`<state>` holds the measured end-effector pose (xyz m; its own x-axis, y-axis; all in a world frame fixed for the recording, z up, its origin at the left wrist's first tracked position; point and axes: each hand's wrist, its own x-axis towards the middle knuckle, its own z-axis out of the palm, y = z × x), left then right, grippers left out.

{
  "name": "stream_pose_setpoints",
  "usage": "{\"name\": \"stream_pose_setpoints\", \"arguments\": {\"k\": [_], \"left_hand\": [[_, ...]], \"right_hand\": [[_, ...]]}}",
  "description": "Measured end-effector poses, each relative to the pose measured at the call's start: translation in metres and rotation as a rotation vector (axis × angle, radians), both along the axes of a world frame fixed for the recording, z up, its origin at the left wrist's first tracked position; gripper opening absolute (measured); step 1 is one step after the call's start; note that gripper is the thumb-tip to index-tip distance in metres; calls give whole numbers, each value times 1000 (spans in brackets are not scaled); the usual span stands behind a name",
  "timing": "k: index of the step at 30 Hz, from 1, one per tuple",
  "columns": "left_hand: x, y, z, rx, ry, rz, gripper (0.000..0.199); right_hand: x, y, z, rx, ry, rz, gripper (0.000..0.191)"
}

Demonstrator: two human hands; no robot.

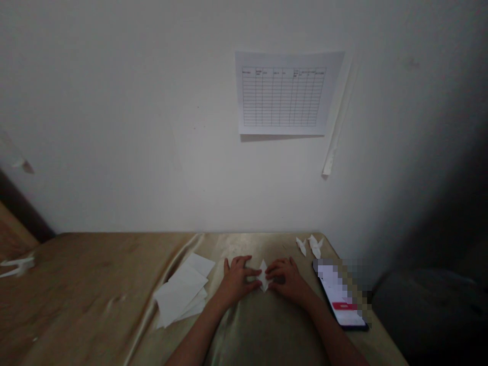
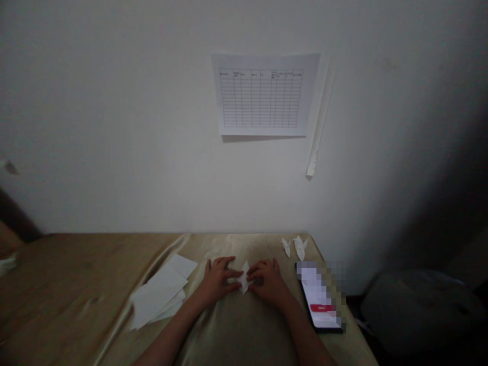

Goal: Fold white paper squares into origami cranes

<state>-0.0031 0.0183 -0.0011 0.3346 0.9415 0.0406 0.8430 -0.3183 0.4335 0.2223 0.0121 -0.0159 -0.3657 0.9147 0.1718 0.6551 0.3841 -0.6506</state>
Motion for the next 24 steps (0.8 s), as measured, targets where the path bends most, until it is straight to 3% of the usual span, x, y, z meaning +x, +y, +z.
{"name": "stream_pose_setpoints", "arguments": {"k": [8,13,24], "left_hand": [[0,1,-3,21,-29,8,27],[2,3,-8,51,-42,26,22],[3,4,-11,43,-43,15,31]], "right_hand": [[0,-3,3,12,14,24,24],[-2,-5,5,38,-1,-3,18],[-9,1,-10,83,31,-73,23]]}}
